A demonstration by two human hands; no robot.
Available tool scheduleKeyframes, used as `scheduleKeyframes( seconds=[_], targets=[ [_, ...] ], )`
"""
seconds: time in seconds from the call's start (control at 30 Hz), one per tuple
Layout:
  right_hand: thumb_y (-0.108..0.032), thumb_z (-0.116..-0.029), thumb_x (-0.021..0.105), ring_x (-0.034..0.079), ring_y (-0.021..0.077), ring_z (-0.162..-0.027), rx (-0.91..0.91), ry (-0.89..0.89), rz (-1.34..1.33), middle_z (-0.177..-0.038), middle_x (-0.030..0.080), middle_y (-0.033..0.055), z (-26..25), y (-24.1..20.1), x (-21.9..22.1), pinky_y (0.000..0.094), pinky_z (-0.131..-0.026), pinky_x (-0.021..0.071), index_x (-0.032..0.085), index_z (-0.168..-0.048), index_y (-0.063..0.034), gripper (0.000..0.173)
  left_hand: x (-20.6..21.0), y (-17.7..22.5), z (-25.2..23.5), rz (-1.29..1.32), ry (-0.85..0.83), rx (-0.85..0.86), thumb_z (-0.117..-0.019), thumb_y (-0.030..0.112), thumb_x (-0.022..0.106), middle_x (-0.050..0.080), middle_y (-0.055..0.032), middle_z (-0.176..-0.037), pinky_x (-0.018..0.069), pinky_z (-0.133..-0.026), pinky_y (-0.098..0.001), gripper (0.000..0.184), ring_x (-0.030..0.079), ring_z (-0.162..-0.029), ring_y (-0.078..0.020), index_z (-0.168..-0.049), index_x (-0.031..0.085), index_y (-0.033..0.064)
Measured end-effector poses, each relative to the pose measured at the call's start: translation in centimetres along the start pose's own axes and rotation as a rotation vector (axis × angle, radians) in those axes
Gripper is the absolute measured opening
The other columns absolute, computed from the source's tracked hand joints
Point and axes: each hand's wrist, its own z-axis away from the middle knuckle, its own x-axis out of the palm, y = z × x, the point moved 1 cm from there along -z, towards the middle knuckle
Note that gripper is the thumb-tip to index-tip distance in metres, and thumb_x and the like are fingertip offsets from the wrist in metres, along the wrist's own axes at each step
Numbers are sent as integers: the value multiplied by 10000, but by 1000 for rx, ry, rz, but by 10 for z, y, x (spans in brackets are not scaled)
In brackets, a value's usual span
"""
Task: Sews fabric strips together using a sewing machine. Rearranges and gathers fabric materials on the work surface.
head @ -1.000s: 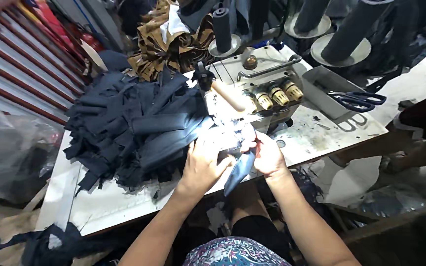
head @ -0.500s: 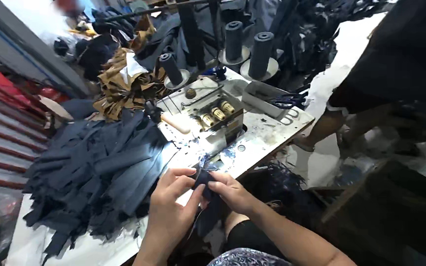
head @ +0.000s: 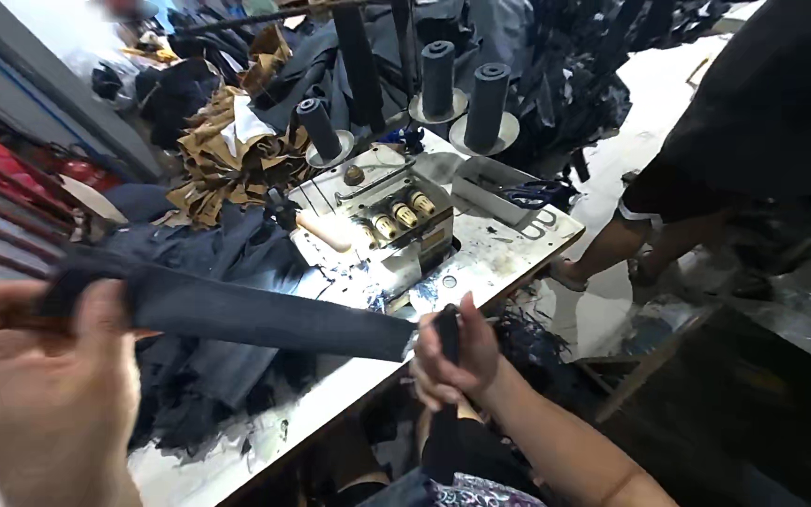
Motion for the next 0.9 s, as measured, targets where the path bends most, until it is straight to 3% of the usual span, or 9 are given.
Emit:
scheduleKeyframes(
  seconds=[0.1, 0.17, 0.3, 0.37, 0.5, 0.57, 0.63, 0.77, 0.9],
  targets=[
    [-841, -909, 339, 643, 78, -653, 282, 187, 4, -731, 645, -71, 16, 47, -30, 302, -646, 584, 720, -990, -212, 740, 18, 5, 7, 116, -31, -114, -961, 303, 713, 641, -23, -1131, 619, -755, -274, 512, 683, -894, -67, -1348, 491, 51],
    [-658, -1031, 199, 594, 52, -674, 449, 292, 213, -791, 647, -59, 35, 75, -39, 254, -624, 522, 675, -956, -182, 677, 8, 15, 6, 151, -47, -109, -964, 184, 700, 632, -31, -1134, 588, -805, -258, 484, 657, -925, -64, -1351, 479, -4],
    [-513, -899, 678, 604, 12, -617, 276, 397, 383, -712, 668, -78, 40, 37, -30, 207, -575, 514, 721, -830, -215, 309, -15, -14, 9, 81, -60, -67, -977, 223, 699, 656, 2, -1073, 582, -752, -240, 465, 656, -876, -64, -1382, 523, 78],
    [-511, -914, 690, 572, -15, -602, 71, 340, 289, -684, 632, -106, 29, -6, -33, 174, -607, 498, 746, -936, -228, 289, -18, -41, 19, -66, -108, -116, -1007, 361, 648, 651, 0, -1066, 604, -725, -281, 479, 670, -855, -68, -1414, 502, 153],
    [-342, -1022, 571, 463, -11, -500, 28, 548, 304, -568, 478, -104, -1, -23, -69, 155, -523, 436, 665, -849, -181, 255, 25, 1, 30, -462, -241, -82, -1013, 96, 562, 542, -360, -1300, 468, -943, -712, 360, 563, -1169, -554, -1336, 559, -64],
    [-337, -1054, 475, 448, 7, -504, 96, 638, 284, -583, 452, -91, -8, -7, -90, 165, -538, 439, 624, -847, -176, 302, 66, 16, 52, -448, -309, 84, -1023, 102, 528, 567, -302, -1363, 451, -1054, -616, 319, 541, -1273, -490, -1282, 654, -35],
    [-359, -1061, 469, 472, 12, -507, 86, 662, 191, -588, 478, -85, -7, 3, -100, 167, -549, 455, 635, -846, -163, 335, 110, 18, 83, -303, -379, 265, -1015, 162, 548, 684, -206, -1222, 516, -1020, -529, 289, 649, -1169, -378, -1193, 717, 11],
    [-358, -1056, 502, 500, 33, -499, -24, 613, -22, -606, 492, -65, -1, 0, -112, 182, -554, 492, 641, -889, -113, 327, 134, 9, 111, -238, -506, 270, -1018, 283, 548, 692, -152, -1284, 441, -1128, -552, 388, 632, -1263, -333, -1291, 691, 46],
    [-353, -1071, 452, 519, 62, -487, -97, 630, -89, -583, 500, -45, -10, -5, -114, 214, -545, 506, 658, -934, -103, 351, 130, 17, 105, -321, -498, 251, -1001, 406, 571, 652, -134, -1342, 489, -1049, -522, 451, 628, -1226, -323, -1315, 692, 106]
  ],
)
